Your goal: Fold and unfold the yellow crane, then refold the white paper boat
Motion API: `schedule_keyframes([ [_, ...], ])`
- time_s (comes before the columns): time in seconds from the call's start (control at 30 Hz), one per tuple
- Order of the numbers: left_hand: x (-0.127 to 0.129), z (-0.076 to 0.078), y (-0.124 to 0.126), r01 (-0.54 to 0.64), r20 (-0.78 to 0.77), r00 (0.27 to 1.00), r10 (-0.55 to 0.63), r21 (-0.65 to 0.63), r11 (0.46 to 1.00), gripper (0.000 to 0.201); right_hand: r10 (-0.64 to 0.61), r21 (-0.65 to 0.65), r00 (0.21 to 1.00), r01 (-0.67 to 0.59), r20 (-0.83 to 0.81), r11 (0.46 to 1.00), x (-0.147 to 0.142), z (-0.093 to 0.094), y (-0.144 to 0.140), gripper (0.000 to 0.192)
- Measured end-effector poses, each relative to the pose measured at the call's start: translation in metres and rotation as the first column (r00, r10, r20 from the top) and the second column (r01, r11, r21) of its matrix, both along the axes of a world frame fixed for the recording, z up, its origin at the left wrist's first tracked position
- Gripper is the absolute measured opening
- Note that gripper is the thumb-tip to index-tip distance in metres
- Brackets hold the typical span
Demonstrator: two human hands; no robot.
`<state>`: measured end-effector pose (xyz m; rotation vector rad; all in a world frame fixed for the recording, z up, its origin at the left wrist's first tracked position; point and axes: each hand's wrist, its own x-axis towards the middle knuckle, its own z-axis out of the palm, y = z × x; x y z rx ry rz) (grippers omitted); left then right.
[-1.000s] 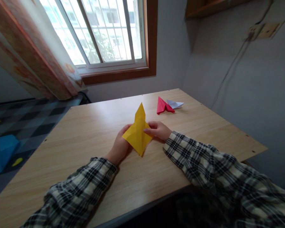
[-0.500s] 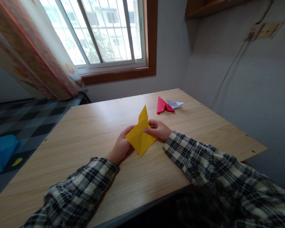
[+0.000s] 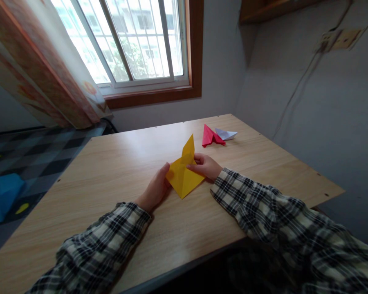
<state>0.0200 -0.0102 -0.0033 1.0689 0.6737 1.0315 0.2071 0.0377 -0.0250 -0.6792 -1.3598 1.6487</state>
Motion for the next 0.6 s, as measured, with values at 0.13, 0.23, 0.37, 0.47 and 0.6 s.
schedule_keyframes([
  [0.13,0.000,-0.003,-0.001,-0.029,-0.200,0.979,0.047,0.094,0.995,0.033,-0.016,0.018,1.000,0.015,0.022,1.000,0.001,-0.001,0.002,0.048],
  [0.23,-0.001,-0.009,0.001,-0.087,-0.247,0.962,0.114,0.119,0.989,0.032,-0.023,0.012,1.000,0.023,0.021,1.000,0.000,-0.001,0.002,0.048],
  [0.37,0.000,-0.011,0.002,-0.136,-0.220,0.963,0.158,0.111,0.984,0.035,-0.024,-0.011,0.999,0.024,0.026,1.000,0.000,0.002,-0.001,0.048],
  [0.47,0.002,-0.008,0.000,-0.154,-0.215,0.961,0.176,0.115,0.981,0.038,-0.019,-0.019,0.999,0.020,0.042,1.000,0.001,0.003,-0.001,0.046],
  [0.6,0.003,-0.007,-0.001,-0.145,-0.217,0.961,0.171,0.130,0.981,0.040,-0.015,0.014,0.994,0.014,0.111,1.000,0.004,0.000,0.002,0.043],
])
